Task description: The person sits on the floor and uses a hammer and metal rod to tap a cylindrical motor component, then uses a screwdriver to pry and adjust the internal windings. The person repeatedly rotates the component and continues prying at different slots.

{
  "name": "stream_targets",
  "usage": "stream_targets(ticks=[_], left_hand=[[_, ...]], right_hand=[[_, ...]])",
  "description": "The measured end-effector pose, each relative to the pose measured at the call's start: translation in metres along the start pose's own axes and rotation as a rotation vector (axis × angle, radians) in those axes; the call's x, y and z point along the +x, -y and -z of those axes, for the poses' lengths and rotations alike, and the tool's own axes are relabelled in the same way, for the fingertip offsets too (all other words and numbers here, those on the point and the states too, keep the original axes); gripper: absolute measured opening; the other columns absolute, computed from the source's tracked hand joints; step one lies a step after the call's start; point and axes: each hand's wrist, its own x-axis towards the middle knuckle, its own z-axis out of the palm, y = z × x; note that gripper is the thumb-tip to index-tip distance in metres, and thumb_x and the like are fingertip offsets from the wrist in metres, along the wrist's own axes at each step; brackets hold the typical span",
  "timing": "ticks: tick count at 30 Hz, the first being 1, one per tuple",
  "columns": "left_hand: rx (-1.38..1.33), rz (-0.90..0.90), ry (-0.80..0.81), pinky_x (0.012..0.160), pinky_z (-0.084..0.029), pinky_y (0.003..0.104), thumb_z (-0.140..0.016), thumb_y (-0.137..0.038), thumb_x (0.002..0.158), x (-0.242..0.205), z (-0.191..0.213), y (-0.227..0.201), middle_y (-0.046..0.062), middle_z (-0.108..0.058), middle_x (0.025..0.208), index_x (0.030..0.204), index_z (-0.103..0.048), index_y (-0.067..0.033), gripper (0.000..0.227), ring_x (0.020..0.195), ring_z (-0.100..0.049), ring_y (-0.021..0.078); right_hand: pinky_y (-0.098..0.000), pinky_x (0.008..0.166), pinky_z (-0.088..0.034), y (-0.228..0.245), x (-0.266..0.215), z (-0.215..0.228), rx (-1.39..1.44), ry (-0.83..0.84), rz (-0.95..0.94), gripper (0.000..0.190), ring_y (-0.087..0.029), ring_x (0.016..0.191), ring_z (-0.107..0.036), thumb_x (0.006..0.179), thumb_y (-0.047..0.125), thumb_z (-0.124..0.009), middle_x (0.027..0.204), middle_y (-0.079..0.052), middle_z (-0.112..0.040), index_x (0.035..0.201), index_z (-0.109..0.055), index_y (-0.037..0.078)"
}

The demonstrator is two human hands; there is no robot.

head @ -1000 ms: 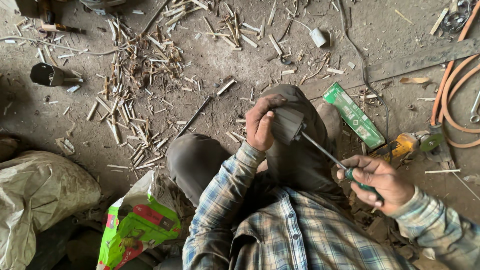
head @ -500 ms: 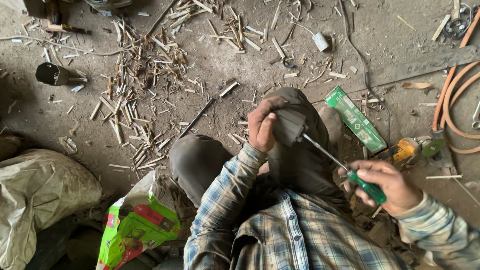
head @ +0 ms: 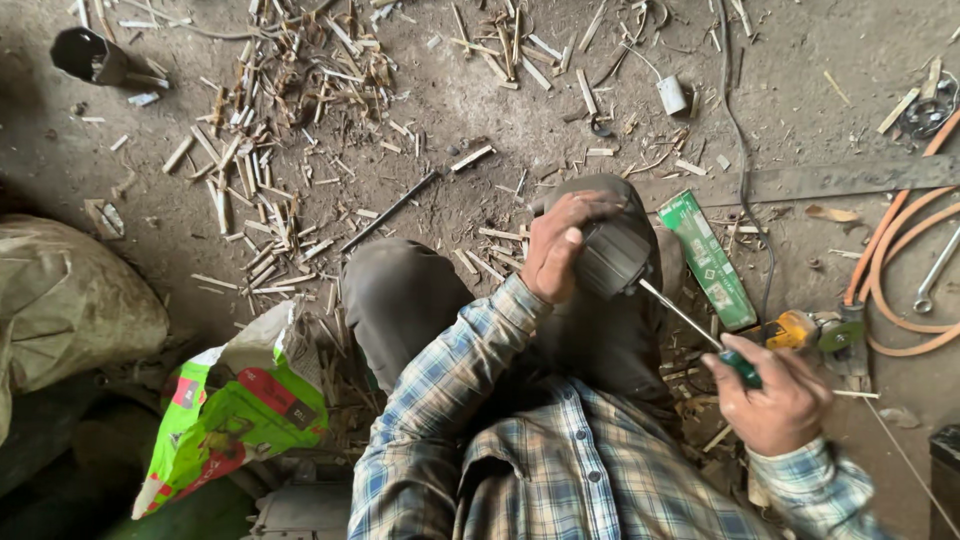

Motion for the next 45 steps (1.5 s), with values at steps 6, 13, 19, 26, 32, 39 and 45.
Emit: stream_targets(ticks=[6,13,19,26,32,39,45], left_hand=[[-0.467,0.164,-0.059,0.122,-0.048,0.043,-0.025,-0.081,0.098,-0.003,-0.012,0.013,0.025,-0.062,0.142,0.143,-0.045,0.0001,0.095,0.138,-0.061,0.0339],[-0.255,0.103,-0.056,0.115,-0.051,0.037,-0.010,-0.080,0.101,-0.002,-0.010,0.012,0.019,-0.071,0.131,0.138,-0.049,0.0003,0.097,0.126,-0.069,0.0281],[-0.156,0.082,-0.011,0.112,-0.053,0.035,-0.007,-0.074,0.105,0.001,-0.004,-0.001,0.017,-0.075,0.125,0.135,-0.048,0.0001,0.090,0.122,-0.072,0.0268],[-0.196,0.090,-0.006,0.111,-0.054,0.035,-0.011,-0.071,0.107,-0.002,-0.002,-0.003,0.018,-0.074,0.127,0.137,-0.048,0.0006,0.086,0.121,-0.073,0.0275],[-0.156,0.069,-0.012,0.112,-0.053,0.036,-0.012,-0.071,0.108,0.000,-0.003,-0.004,0.016,-0.074,0.127,0.138,-0.048,-0.0002,0.084,0.124,-0.072,0.0274],[-0.074,0.046,-0.029,0.114,-0.051,0.037,-0.012,-0.068,0.110,0.000,-0.002,-0.008,0.014,-0.076,0.125,0.135,-0.051,-0.0019,0.081,0.125,-0.071,0.0303],[-0.094,0.063,-0.016,0.114,-0.052,0.037,-0.011,-0.071,0.108,0.000,-0.001,-0.012,0.015,-0.075,0.125,0.135,-0.050,-0.0009,0.084,0.125,-0.072,0.0299]], right_hand=[[-0.0347,0.069,-0.055,-0.010,-0.003,0.004,0.145,0.203,-0.174,0.023,-0.024,0.075,-0.072,0.096,0.022,-0.068,0.087,-0.012,-0.072,0.108,-0.072,0.003],[-0.0344,0.076,-0.055,-0.020,-0.006,0.009,0.203,0.207,-0.236,0.025,-0.019,0.074,-0.072,0.094,0.022,-0.077,0.090,-0.012,-0.074,0.107,-0.072,0.000],[-0.0350,0.074,-0.057,-0.012,-0.014,-0.002,0.266,0.014,-0.263,0.034,-0.019,0.081,-0.069,0.090,0.021,-0.082,0.094,-0.014,-0.073,0.112,-0.067,-0.001],[-0.0317,0.069,-0.055,-0.025,-0.014,0.007,0.132,0.247,-0.267,0.017,-0.019,0.075,-0.071,0.097,0.013,-0.071,0.084,-0.014,-0.073,0.109,-0.074,0.001],[-0.0296,0.074,-0.055,-0.023,-0.023,-0.001,0.287,0.075,-0.293,0.033,-0.017,0.080,-0.069,0.089,0.020,-0.081,0.091,-0.012,-0.073,0.110,-0.067,-0.001],[-0.0289,0.063,-0.051,-0.031,-0.020,0.006,0.258,0.341,-0.358,0.016,-0.015,0.066,-0.067,0.098,0.015,-0.069,0.074,-0.008,-0.071,0.105,-0.075,0.002],[-0.0270,0.064,-0.052,-0.032,-0.027,-0.005,0.261,0.101,-0.258,0.040,-0.013,0.072,-0.067,0.092,0.035,-0.077,0.083,-0.008,-0.071,0.103,-0.067,-0.002]])
